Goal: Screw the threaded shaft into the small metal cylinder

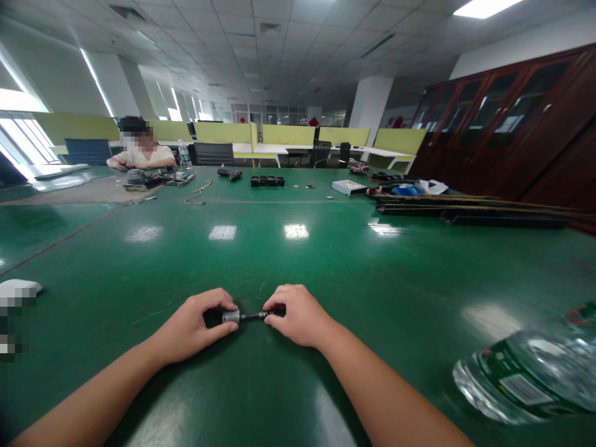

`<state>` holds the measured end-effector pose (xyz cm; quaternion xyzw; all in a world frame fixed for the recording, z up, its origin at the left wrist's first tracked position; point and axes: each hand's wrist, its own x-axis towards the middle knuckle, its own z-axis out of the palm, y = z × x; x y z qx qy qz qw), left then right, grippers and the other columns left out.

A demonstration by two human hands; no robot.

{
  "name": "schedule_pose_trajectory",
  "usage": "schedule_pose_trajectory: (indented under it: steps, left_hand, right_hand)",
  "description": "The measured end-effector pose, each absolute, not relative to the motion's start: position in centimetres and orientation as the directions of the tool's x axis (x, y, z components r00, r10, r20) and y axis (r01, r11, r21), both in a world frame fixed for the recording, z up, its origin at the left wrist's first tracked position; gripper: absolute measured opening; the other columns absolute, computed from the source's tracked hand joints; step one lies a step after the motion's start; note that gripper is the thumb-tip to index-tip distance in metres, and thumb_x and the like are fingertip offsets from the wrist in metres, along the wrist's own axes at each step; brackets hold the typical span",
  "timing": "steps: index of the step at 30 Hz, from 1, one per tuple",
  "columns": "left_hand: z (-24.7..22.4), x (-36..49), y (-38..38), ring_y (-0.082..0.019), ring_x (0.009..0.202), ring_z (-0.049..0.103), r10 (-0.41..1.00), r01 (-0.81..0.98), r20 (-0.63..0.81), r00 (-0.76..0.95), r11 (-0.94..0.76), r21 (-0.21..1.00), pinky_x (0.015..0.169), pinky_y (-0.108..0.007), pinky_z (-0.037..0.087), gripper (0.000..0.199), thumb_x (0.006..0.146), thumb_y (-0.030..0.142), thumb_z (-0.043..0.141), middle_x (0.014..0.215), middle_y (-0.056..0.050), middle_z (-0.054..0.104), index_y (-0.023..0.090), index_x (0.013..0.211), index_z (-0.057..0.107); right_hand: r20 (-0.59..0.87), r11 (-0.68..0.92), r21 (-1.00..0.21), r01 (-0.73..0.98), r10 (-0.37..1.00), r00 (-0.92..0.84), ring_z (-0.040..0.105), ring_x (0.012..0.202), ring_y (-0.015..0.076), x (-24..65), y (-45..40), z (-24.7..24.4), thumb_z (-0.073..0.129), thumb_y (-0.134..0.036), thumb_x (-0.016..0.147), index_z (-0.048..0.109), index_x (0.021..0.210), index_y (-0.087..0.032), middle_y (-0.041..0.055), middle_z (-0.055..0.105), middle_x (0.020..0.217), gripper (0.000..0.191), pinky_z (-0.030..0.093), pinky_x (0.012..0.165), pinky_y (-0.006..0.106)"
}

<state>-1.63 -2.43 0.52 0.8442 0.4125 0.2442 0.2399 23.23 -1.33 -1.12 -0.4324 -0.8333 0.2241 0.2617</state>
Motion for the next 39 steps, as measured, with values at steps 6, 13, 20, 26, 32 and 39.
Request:
schedule_pose_trajectory:
  steps: [6, 13, 20, 26, 32, 39]
  left_hand:
    - [0.2, -0.9, -2.6, -0.017, 0.082, 0.058, 0.816, 0.572, 0.195, 0.545, -0.531, 0.625, 0.074, -0.027, 0.045, 0.018, 0.076, 0.022, 0.07, 0.09, -0.001, 0.062, 0.02, 0.092, 0.06]
    - [0.4, -0.5, -3.1, -0.018, 0.082, 0.057, 0.822, 0.599, 0.147, 0.55, -0.512, 0.616, 0.073, -0.028, 0.044, 0.021, 0.077, 0.029, 0.07, 0.089, 0.0, 0.061, 0.02, 0.092, 0.056]
    - [0.6, -0.5, -3.0, -0.018, 0.084, 0.06, 0.818, 0.59, 0.132, 0.56, -0.505, 0.63, 0.077, -0.029, 0.045, 0.015, 0.085, 0.03, 0.062, 0.092, -0.001, 0.065, 0.02, 0.097, 0.061]
    - [0.6, -0.5, -2.9, -0.018, 0.083, 0.06, 0.816, 0.586, 0.14, 0.561, -0.511, 0.629, 0.075, -0.028, 0.046, 0.017, 0.081, 0.028, 0.065, 0.091, -0.002, 0.066, 0.02, 0.096, 0.062]
    - [0.4, -0.5, -2.8, -0.018, 0.083, 0.061, 0.826, 0.588, 0.135, 0.548, -0.495, 0.64, 0.075, -0.028, 0.046, 0.019, 0.078, 0.027, 0.069, 0.09, -0.001, 0.067, 0.02, 0.094, 0.063]
    - [0.3, -0.6, -2.8, -0.018, 0.081, 0.061, 0.835, 0.6, 0.129, 0.535, -0.483, 0.637, 0.073, -0.028, 0.045, 0.017, 0.078, 0.029, 0.07, 0.087, -0.001, 0.066, 0.019, 0.089, 0.063]
  right_hand:
    - [0.265, 0.528, -0.67, 0.523, 0.827, -0.495, 0.06, 0.076, 0.0143, 21.7, -2.2, -1.4, 0.069, -0.02, 0.079, 0.071, 0.096, -0.023, 0.0009, 0.069, 0.082, 0.017, 0.043, 0.073, 0.028]
    - [0.272, 0.573, -0.613, 0.544, 0.8, -0.536, 0.059, 0.08, 0.0151, 21.5, -2.5, -1.3, 0.072, -0.016, 0.075, 0.07, 0.091, -0.022, -0.0002, 0.07, 0.084, 0.017, 0.04, 0.08, 0.031]
    - [0.284, 0.608, -0.588, 0.533, 0.772, -0.568, 0.059, 0.083, 0.0159, 21.5, -2.4, -1.3, 0.07, -0.021, 0.08, 0.072, 0.092, -0.022, 0.0013, 0.069, 0.083, 0.012, 0.04, 0.08, 0.031]
    - [0.279, 0.608, -0.58, 0.542, 0.773, -0.569, 0.06, 0.084, 0.0161, 21.5, -2.5, -1.3, 0.072, -0.022, 0.079, 0.073, 0.093, -0.022, 0.0012, 0.07, 0.085, 0.014, 0.04, 0.082, 0.031]
    - [0.288, 0.616, -0.571, 0.542, 0.769, -0.57, 0.059, 0.083, 0.0159, 21.4, -2.5, -1.5, 0.073, -0.022, 0.077, 0.072, 0.094, -0.023, 0.0006, 0.069, 0.084, 0.016, 0.04, 0.081, 0.031]
    - [0.295, 0.622, -0.566, 0.541, 0.766, -0.572, 0.06, 0.082, 0.016, 21.4, -2.4, -1.5, 0.072, -0.023, 0.078, 0.073, 0.092, -0.023, 0.001, 0.07, 0.083, 0.015, 0.039, 0.081, 0.031]
